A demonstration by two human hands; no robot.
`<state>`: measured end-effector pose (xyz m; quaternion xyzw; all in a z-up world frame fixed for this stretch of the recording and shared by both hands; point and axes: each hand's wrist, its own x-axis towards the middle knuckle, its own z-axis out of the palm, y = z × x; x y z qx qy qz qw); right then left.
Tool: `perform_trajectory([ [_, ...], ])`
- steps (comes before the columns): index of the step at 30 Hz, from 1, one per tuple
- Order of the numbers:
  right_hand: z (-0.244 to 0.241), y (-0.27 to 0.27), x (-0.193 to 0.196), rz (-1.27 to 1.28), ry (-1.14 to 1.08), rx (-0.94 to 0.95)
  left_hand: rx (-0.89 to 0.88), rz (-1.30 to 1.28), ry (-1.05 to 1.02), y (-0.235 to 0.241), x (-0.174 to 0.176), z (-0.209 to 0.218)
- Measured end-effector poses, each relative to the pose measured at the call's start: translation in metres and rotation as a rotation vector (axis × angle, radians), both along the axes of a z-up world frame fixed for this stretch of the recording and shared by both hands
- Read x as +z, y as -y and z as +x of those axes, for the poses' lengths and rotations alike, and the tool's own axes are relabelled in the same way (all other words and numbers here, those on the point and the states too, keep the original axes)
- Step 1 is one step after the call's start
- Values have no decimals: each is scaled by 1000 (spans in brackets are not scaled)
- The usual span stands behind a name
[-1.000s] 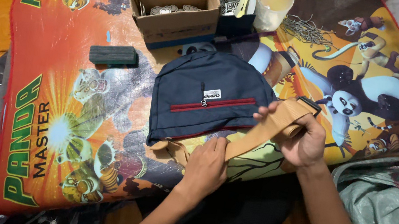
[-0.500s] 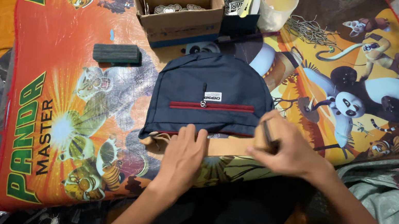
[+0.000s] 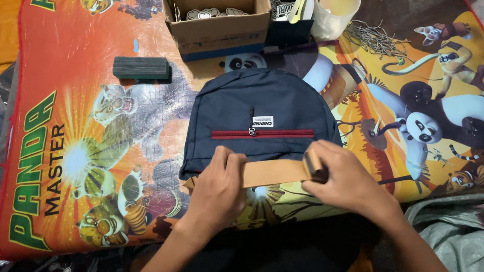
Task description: The person cleans a dark blue backpack using a purple toothbrush, scrubbing the fabric surface and the zipper area. After cleaning, the person picks up a small white bear-shaped charm and attaches it to the backpack's zipper pull.
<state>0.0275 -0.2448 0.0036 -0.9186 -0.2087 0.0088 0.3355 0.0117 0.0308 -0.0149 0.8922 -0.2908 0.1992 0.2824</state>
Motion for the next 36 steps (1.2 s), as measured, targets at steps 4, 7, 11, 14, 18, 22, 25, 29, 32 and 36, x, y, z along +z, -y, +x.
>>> perform_trajectory([
  [4, -2, 2, 11, 218, -57, -44, -9, 44, -32, 5, -25, -6],
  [7, -4, -4, 7, 558, -74, -61, 27, 112, 1, 10, -47, -6],
  [11, -10, -30, 14, 1092, -73, 18, 96, 166, -10, 14, -57, -7],
  [14, -9, -41, 15, 1351, -171, 37, 94, 180, -50, 12, -62, -8],
  [18, -6, -47, 6, 1554, -322, 98, 18, 69, -148, 9, -40, -10],
  [22, 5, -41, -10, 1564, -321, 128, 8, 64, -140, -1, -19, -10],
  [25, 9, -42, -8, 1526, -260, 172, -17, 124, -180, -11, -3, -8],
  [29, 12, -46, -6, 1364, -148, 229, -155, 4, -483, -22, 15, 7],
  [32, 8, -50, -2, 1176, -53, 236, -139, -25, -471, -25, -11, 36],
  [36, 0, -52, -10, 757, 187, 188, -115, 278, -398, -19, -26, 61],
])
